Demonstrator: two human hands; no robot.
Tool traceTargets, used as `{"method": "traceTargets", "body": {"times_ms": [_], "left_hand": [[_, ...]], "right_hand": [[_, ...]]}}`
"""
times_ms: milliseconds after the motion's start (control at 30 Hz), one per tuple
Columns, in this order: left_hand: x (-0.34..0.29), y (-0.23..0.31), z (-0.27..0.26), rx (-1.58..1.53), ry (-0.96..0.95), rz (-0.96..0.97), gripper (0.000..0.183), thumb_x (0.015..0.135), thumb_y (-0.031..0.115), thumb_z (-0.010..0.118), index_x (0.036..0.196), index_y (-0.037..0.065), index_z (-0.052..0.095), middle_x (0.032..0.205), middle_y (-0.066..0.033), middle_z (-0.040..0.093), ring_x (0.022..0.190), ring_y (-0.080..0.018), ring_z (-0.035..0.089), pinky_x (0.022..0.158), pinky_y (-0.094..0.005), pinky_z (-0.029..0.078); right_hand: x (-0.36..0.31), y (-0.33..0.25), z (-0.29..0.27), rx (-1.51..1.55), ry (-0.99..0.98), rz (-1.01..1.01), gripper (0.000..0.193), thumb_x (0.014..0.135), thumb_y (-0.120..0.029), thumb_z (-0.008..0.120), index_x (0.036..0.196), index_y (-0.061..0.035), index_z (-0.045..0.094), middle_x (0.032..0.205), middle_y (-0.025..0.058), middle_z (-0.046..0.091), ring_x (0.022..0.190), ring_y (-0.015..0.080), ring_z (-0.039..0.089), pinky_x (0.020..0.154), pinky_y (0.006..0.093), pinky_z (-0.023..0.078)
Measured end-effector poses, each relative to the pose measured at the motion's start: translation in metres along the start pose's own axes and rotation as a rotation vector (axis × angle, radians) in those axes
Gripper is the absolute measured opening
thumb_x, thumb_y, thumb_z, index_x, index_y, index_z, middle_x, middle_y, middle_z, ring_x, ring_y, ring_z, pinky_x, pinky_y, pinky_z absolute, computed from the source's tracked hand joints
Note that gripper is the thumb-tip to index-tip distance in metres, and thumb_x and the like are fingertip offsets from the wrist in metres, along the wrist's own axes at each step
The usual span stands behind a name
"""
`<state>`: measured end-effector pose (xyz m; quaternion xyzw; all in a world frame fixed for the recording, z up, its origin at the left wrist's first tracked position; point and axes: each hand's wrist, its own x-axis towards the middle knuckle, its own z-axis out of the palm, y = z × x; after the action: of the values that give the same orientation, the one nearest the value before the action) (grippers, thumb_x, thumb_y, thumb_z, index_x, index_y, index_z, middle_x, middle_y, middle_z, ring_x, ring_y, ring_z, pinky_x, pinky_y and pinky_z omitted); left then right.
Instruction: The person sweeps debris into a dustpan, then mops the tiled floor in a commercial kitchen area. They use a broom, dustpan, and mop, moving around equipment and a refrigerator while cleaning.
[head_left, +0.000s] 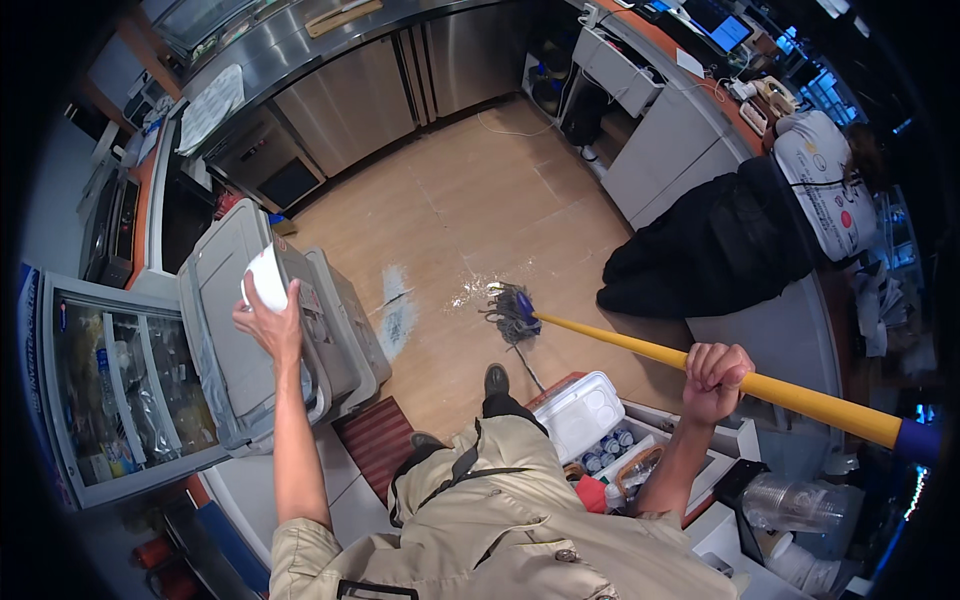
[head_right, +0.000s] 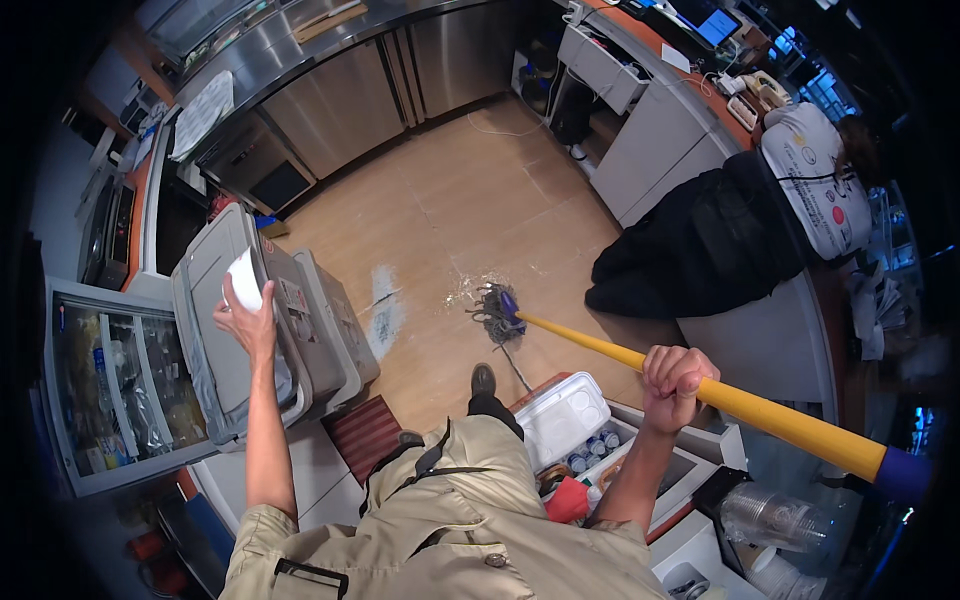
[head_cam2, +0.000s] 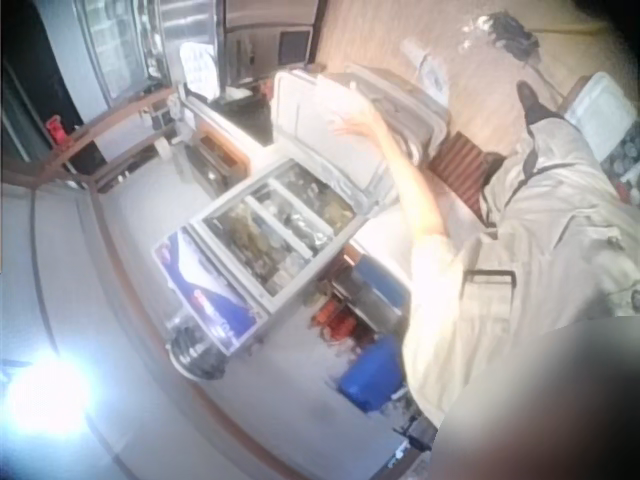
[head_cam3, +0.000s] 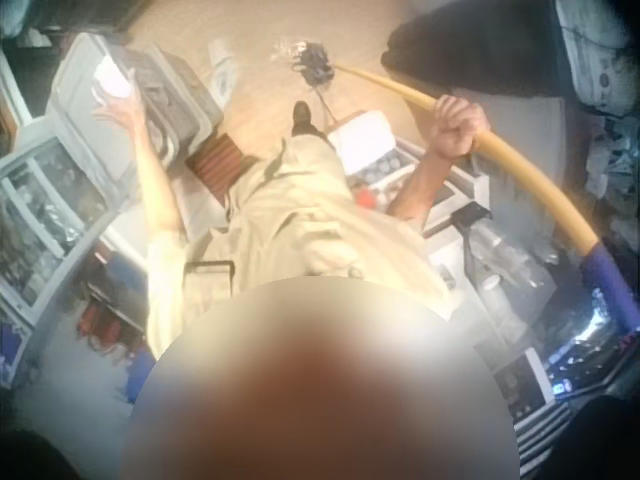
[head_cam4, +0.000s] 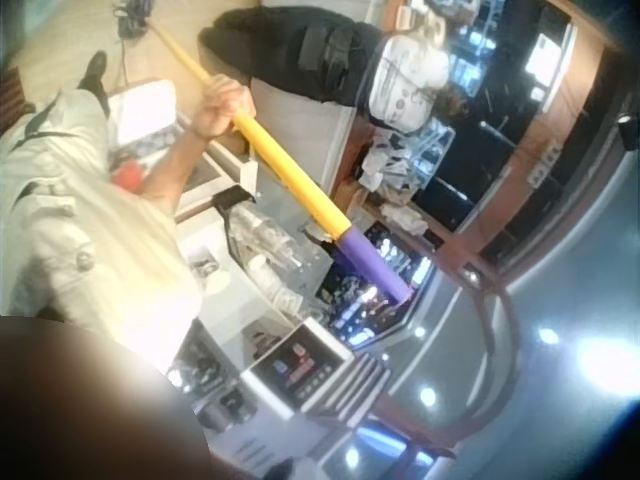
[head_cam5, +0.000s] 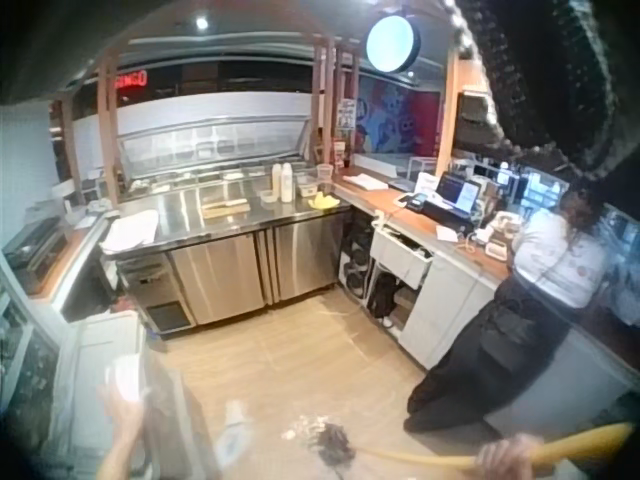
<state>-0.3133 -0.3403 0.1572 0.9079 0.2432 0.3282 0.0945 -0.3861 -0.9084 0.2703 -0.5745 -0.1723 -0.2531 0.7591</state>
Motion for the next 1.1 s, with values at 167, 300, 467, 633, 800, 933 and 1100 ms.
{"method": "traceTargets", "body": {"times_ms": [167,300,467,633,800,933,1100], "left_hand": [[-0.002,-0.102,-0.062,0.109,0.222,0.0,0.085,0.075,0.048,0.081,0.147,0.024,0.042,0.114,-0.0223,0.04,0.109,-0.0382,0.039,0.097,-0.0509,0.034],[-0.024,-0.2,-0.144,0.052,0.374,-0.274,0.069,0.085,0.049,0.073,0.142,0.019,0.047,0.114,-0.0226,0.047,0.11,-0.0381,0.045,0.095,-0.0503,0.039],[-0.091,-0.342,-0.284,-0.798,0.708,-0.873,0.071,0.092,0.053,0.06,0.147,0.014,0.035,0.143,-0.0191,0.045,0.122,-0.0338,0.054,0.095,-0.0522,0.05],[-0.197,-0.417,-0.415,-0.9,0.934,-1.203,0.081,0.088,0.07,0.05,0.149,0.019,0.035,0.149,-0.0098,0.041,0.131,-0.0332,0.046,0.096,-0.0571,0.043],[-0.268,-0.462,-0.479,-0.816,1.014,-1.236,0.08,0.089,0.07,0.051,0.148,0.017,0.037,0.146,-0.0114,0.044,0.13,-0.0335,0.048,0.095,-0.0592,0.045],[-0.333,-0.53,-0.499,-0.783,1.085,-1.307,0.077,0.091,0.067,0.049,0.146,0.015,0.038,0.144,-0.0143,0.045,0.127,-0.034,0.051,0.092,-0.0611,0.049],[-0.459,-0.674,-0.475,-0.609,0.789,-1.705,0.06,0.093,0.034,0.057,0.144,0.009,0.037,0.141,-0.021,0.042,0.123,-0.0473,0.049,0.084,-0.0647,0.055]], "right_hand": [[-0.017,-0.009,0.025,-0.063,0.036,-0.04,0.047,0.102,-0.039,0.051,0.067,-0.0094,0.04,0.053,-0.0017,0.035,0.043,0.0065,0.028,0.043,0.0231,0.026],[-0.035,-0.005,0.066,-0.151,0.153,-0.062,0.046,0.105,-0.036,0.046,0.068,-0.0103,0.036,0.054,-0.0016,0.031,0.043,0.007,0.026,0.043,0.0235,0.025],[-0.064,0.015,0.109,-0.076,0.285,-0.005,0.039,0.107,-0.021,0.04,0.07,-0.0109,0.033,0.057,-0.0022,0.028,0.049,0.0064,0.025,0.045,0.0223,0.024],[-0.062,0.09,0.091,0.172,0.016,0.046,0.03,0.103,-0.019,0.048,0.12,0.0011,0.063,0.068,-0.0027,0.043,0.054,0.006,0.036,0.049,0.0188,0.032],[-0.06,0.159,0.108,-0.911,0.23,-0.047,0.028,0.097,-0.028,0.055,0.115,-0.0071,0.063,0.096,0.0034,0.056,0.064,0.0177,0.046,0.061,0.0338,0.037],[-0.038,0.188,0.146,-0.989,0.228,-0.022,0.03,0.096,-0.03,0.058,0.114,-0.0078,0.064,0.099,0.0041,0.059,0.067,0.0188,0.05,0.064,0.0355,0.039],[-0.043,0.164,0.191,-0.567,0.241,0.563,0.033,0.098,-0.027,0.058,0.118,-0.0014,0.066,0.076,-0.0003,0.055,0.067,0.0098,0.05,0.059,0.0245,0.041]]}}
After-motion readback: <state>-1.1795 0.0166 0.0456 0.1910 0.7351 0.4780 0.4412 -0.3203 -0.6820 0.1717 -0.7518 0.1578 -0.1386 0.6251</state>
